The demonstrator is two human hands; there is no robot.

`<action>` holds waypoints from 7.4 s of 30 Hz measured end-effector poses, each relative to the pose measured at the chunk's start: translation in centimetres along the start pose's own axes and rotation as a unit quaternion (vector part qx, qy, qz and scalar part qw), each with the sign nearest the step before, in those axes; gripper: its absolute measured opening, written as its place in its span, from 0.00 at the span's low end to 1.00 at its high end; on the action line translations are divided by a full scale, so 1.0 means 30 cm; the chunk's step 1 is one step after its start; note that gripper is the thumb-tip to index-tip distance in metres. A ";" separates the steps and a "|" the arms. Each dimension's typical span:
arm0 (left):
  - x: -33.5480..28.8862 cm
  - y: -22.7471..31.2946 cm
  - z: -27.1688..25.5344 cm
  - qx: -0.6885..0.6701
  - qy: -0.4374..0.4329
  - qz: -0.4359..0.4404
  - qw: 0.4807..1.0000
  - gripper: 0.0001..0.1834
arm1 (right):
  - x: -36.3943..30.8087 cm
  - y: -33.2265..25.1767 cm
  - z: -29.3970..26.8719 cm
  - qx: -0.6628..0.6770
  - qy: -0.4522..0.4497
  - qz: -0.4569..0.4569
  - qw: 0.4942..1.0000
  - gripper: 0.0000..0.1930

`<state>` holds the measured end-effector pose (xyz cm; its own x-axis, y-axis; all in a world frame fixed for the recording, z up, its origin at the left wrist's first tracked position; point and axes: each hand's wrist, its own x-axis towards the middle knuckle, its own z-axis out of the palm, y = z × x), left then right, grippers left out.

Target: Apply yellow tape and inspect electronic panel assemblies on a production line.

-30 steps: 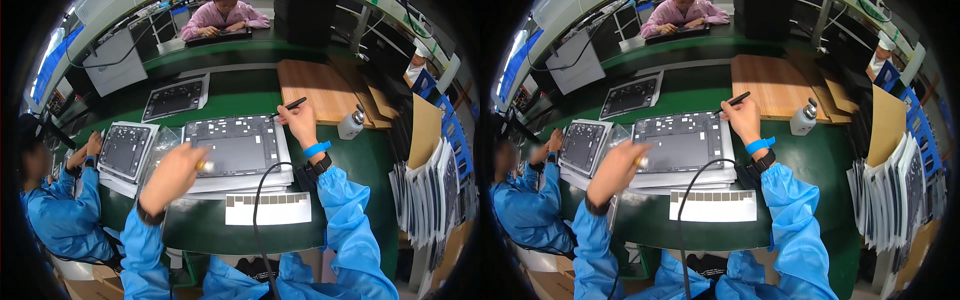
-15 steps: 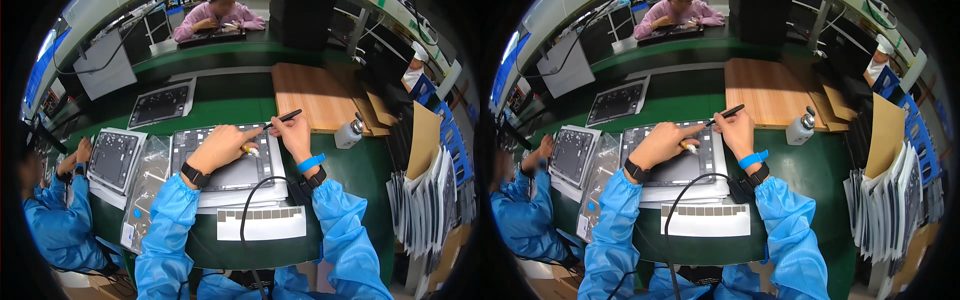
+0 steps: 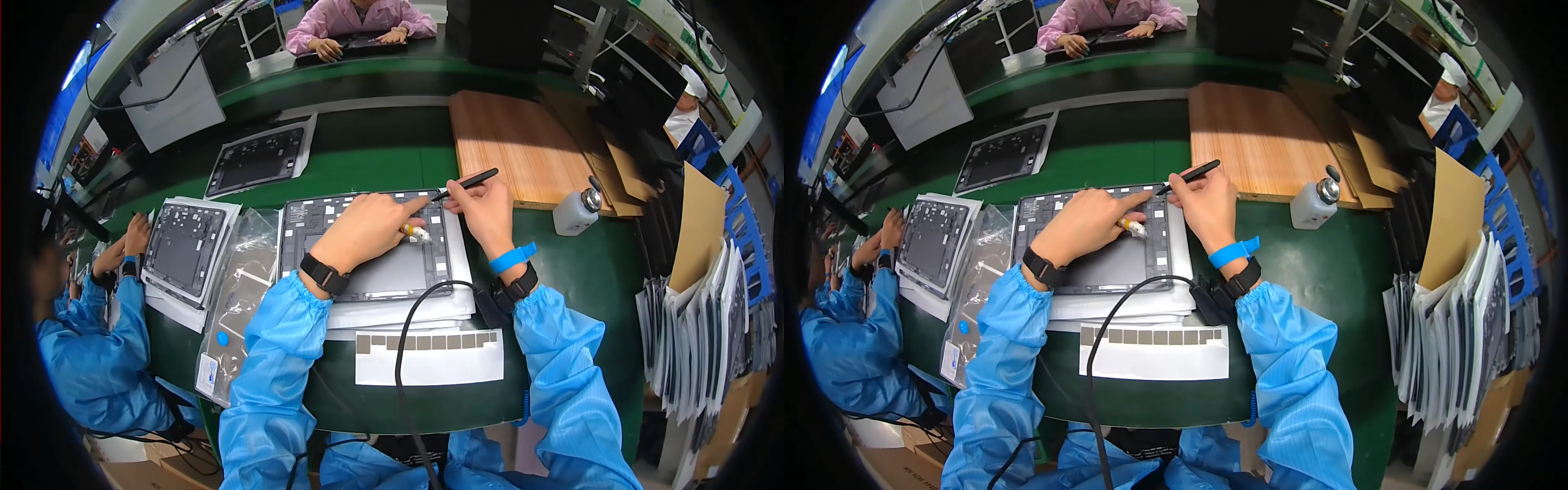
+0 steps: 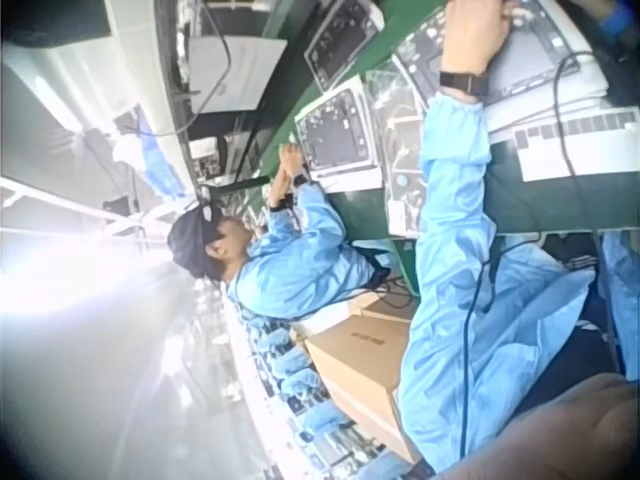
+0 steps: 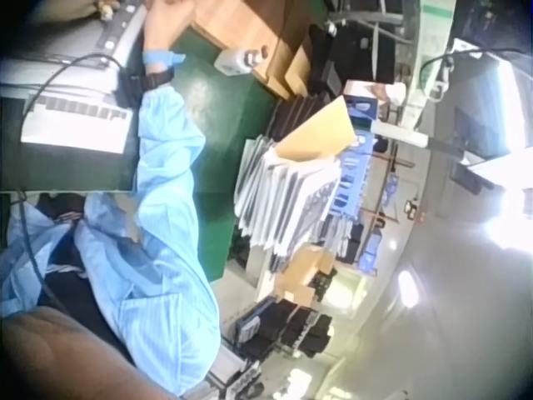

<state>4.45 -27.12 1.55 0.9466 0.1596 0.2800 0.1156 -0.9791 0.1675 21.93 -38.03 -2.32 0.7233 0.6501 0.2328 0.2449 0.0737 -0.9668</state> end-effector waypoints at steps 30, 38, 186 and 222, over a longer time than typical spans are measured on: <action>-0.332 0.007 -0.281 0.023 0.090 -0.205 0.974 0.25 | -0.002 -0.038 -0.007 -0.275 -0.079 0.007 0.958 0.24; -0.564 -0.147 -0.138 0.013 0.103 -0.312 0.944 0.21 | -0.020 0.006 0.041 -0.299 -0.039 0.008 0.953 0.26; -0.504 0.208 -0.182 -0.442 -0.024 -0.103 0.891 0.38 | -0.515 -0.450 0.109 -0.125 -0.289 -0.147 0.938 0.04; -0.731 0.458 0.094 -0.122 0.038 -0.073 0.989 0.28 | -0.766 -0.129 0.065 0.109 -0.057 0.152 0.981 0.09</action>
<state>-13.88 -44.43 -4.96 0.8993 0.3145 0.3040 0.1641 -0.8868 0.4320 3.09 -51.79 -4.13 0.6613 0.7468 -0.0703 -0.1239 0.0164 -0.9922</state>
